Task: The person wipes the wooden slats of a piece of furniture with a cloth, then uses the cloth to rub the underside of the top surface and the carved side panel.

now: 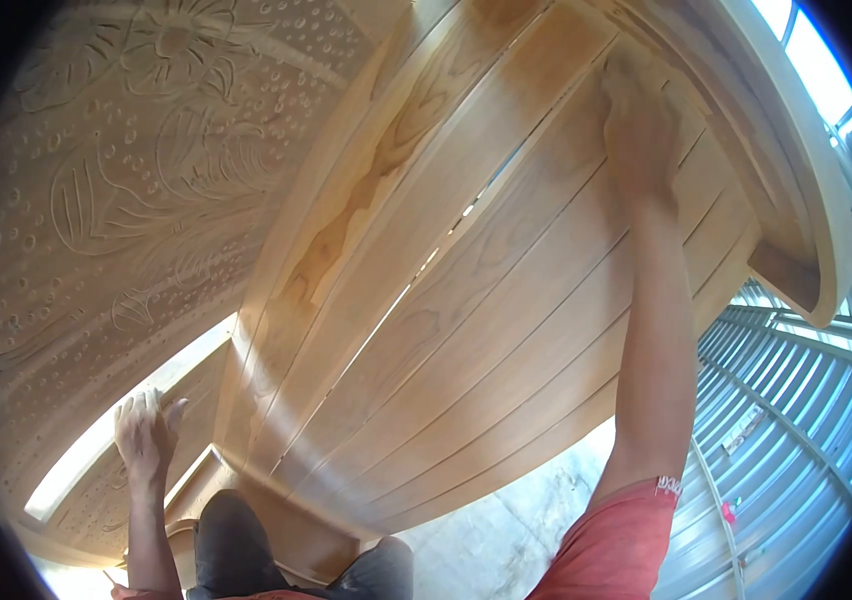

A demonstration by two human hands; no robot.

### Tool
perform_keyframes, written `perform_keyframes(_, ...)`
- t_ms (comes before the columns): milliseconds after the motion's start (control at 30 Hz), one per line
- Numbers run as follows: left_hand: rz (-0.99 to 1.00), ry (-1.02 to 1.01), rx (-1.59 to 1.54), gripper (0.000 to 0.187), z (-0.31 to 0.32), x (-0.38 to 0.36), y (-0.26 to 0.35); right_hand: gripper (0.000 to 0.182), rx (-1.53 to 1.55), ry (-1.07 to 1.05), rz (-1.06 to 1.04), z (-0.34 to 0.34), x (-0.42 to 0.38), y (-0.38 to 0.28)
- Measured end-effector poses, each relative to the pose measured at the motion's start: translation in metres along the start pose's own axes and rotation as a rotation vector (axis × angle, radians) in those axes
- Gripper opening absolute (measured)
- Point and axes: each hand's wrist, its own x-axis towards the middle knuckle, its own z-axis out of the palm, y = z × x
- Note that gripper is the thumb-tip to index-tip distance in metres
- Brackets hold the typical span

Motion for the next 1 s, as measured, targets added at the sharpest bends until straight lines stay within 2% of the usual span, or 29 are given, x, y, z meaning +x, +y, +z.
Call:
perform_keyframes(67,-0.021,-0.025,-0.003,0.036,-0.004,0.0,0.007,0.028,-0.023,-0.096,0.169,0.005,0.04,0.011)
perform_keyframes(133,-0.026,-0.049,0.012,0.036,-0.006,0.002,0.003,0.028,-0.008,-0.067,0.176,0.003,0.02,0.02)
perform_keyframes(200,0.012,0.026,-0.005,0.036,-0.001,-0.001,-0.001,0.027,0.008,-0.033,0.174,0.002,-0.003,0.03)
perform_keyframes(267,0.019,0.065,0.012,0.035,0.002,0.0,-0.001,0.027,-0.027,0.131,0.091,0.013,-0.006,0.044)
perform_keyframes(300,0.003,0.031,0.016,0.036,0.003,0.0,-0.002,0.027,-0.023,0.14,0.085,0.013,0.009,0.033)
perform_keyframes(367,-0.042,-0.083,0.012,0.037,-0.007,0.001,0.005,0.027,-0.07,-0.051,0.132,0.004,0.036,0.005)
perform_keyframes(400,-0.043,-0.088,0.018,0.037,-0.006,0.0,0.008,0.027,-0.064,-0.055,0.134,0.001,0.034,0.01)
perform_keyframes(500,0.022,0.002,0.01,0.035,-0.003,0.001,0.0,0.025,-0.058,-0.147,0.169,-0.006,0.004,0.026)
perform_keyframes(567,0.018,0.007,0.013,0.035,0.0,-0.001,-0.003,0.024,0.057,0.148,0.145,-0.014,-0.011,0.032)
perform_keyframes(600,0.019,0.011,0.013,0.035,0.002,-0.002,-0.002,0.024,0.061,0.159,0.137,-0.011,-0.003,0.031)
perform_keyframes(667,0.007,0.017,0.017,0.037,0.003,-0.001,-0.001,0.024,0.061,0.152,-0.024,-0.005,0.008,0.033)
perform_keyframes(800,-0.014,-0.018,0.025,0.037,0.0,-0.003,0.002,0.023,-0.041,-0.032,0.071,-0.011,-0.002,0.029)
perform_keyframes(867,-0.008,0.029,0.017,0.037,0.004,-0.002,-0.001,0.024,0.095,-0.079,0.043,-0.029,-0.026,-0.004)
perform_keyframes(1000,-0.018,-0.024,0.053,0.038,0.002,0.0,0.001,0.026,-0.037,0.057,-0.04,0.001,0.003,0.042)
